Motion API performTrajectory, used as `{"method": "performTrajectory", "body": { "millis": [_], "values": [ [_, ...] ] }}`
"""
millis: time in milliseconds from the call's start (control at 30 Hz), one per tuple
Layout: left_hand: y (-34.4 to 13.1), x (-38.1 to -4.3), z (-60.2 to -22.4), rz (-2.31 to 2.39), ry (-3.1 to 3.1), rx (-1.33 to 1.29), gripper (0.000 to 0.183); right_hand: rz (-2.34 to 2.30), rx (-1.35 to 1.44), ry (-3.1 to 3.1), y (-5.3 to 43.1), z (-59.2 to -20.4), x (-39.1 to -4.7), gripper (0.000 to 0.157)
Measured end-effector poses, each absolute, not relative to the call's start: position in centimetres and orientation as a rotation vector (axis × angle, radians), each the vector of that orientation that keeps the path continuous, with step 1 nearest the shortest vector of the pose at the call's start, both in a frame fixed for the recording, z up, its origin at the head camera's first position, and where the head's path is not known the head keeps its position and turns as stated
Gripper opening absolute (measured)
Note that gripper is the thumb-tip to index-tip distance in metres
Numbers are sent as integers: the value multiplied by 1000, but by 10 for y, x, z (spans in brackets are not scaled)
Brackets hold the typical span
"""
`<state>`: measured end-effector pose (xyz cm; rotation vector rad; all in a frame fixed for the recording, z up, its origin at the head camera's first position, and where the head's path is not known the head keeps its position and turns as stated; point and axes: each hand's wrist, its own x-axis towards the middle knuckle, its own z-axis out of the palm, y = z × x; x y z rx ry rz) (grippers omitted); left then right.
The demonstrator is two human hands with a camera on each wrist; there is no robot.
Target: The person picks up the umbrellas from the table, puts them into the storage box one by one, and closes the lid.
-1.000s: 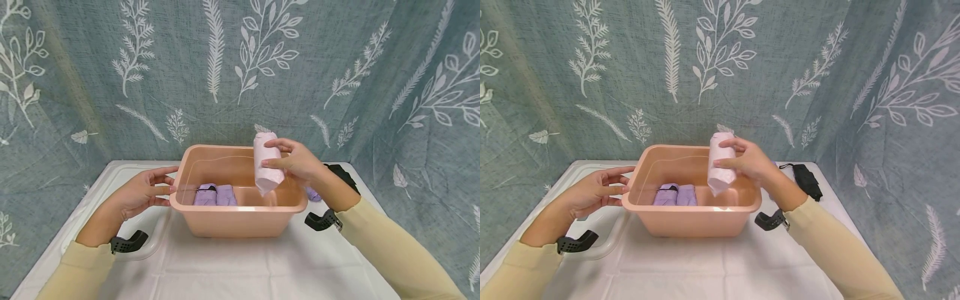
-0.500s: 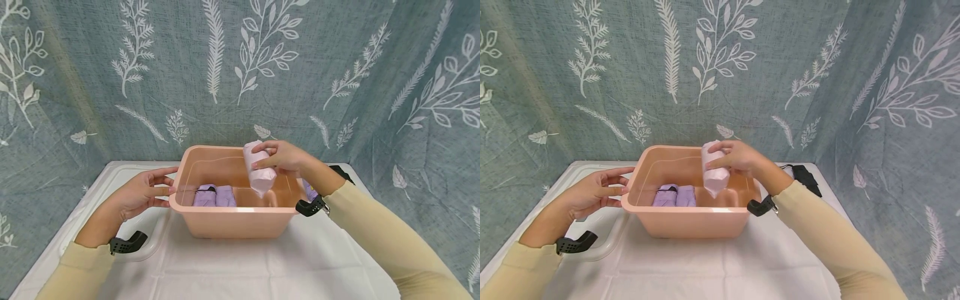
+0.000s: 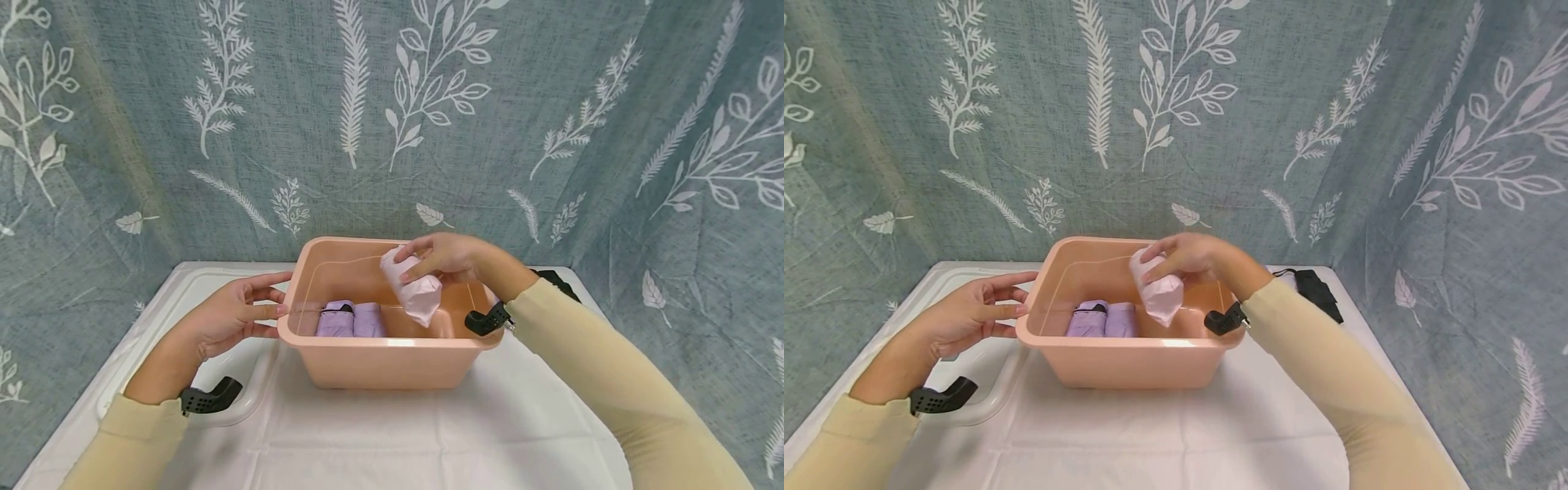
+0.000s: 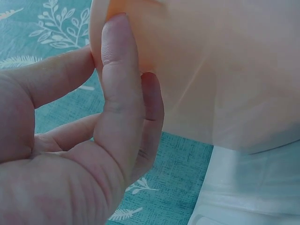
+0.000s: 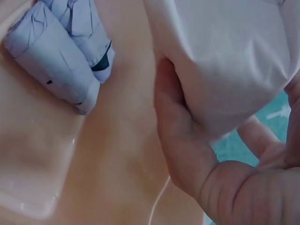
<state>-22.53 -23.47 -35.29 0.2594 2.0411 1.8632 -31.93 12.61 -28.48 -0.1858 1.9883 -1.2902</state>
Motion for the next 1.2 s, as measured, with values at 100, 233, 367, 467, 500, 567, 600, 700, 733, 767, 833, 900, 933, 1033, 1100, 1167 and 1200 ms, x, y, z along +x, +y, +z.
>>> {"method": "performTrajectory", "body": {
  "millis": [100,233,367,467,500,567,600,700,733,767,833,900,933,1033,1100,1167,1200],
  "values": [
    [-235,-226,-354,1875,2028,264,79,-1251,-199,1931,124,-289,-325,51],
    [-236,-226,-355,1885,2016,255,80,-1238,-191,1856,120,-297,-331,50],
    [-236,-225,-355,1888,2013,253,80,-1211,-164,1830,115,-303,-336,51],
    [-236,-224,-355,1886,2014,255,81,-1185,-150,1822,111,-306,-339,50],
    [-236,-224,-354,1885,2014,254,81,-1176,-149,1818,110,-307,-340,49],
    [-236,-225,-354,1883,2013,252,81,-1158,-143,1811,108,-310,-342,48],
    [-236,-225,-353,1883,2013,254,80,-1150,-142,1808,107,-311,-343,47],
    [-236,-226,-353,1891,2003,257,79,-1121,-147,1806,104,-316,-345,42],
    [-236,-226,-353,1895,1998,258,79,-1110,-149,1803,104,-318,-346,40],
    [-236,-226,-353,1898,1996,262,78,-1097,-151,1804,103,-320,-346,38],
    [-236,-226,-353,1904,1989,264,78,-1068,-156,1804,101,-323,-347,35],
    [-236,-226,-353,1905,1988,266,79,-1039,-159,1798,99,-326,-348,32],
    [-236,-226,-353,1906,1987,267,79,-1024,-162,1800,98,-328,-347,31],
    [-236,-225,-353,1904,1990,271,80,-1007,-161,1789,95,-332,-347,30],
    [-236,-224,-353,1900,1996,266,80,-1005,-148,1787,94,-335,-346,30],
    [-236,-224,-352,1891,2008,258,80,-1017,-136,1786,93,-338,-346,30],
    [-236,-223,-352,1889,2012,252,80,-1019,-134,1788,92,-339,-345,31]
  ]
}}
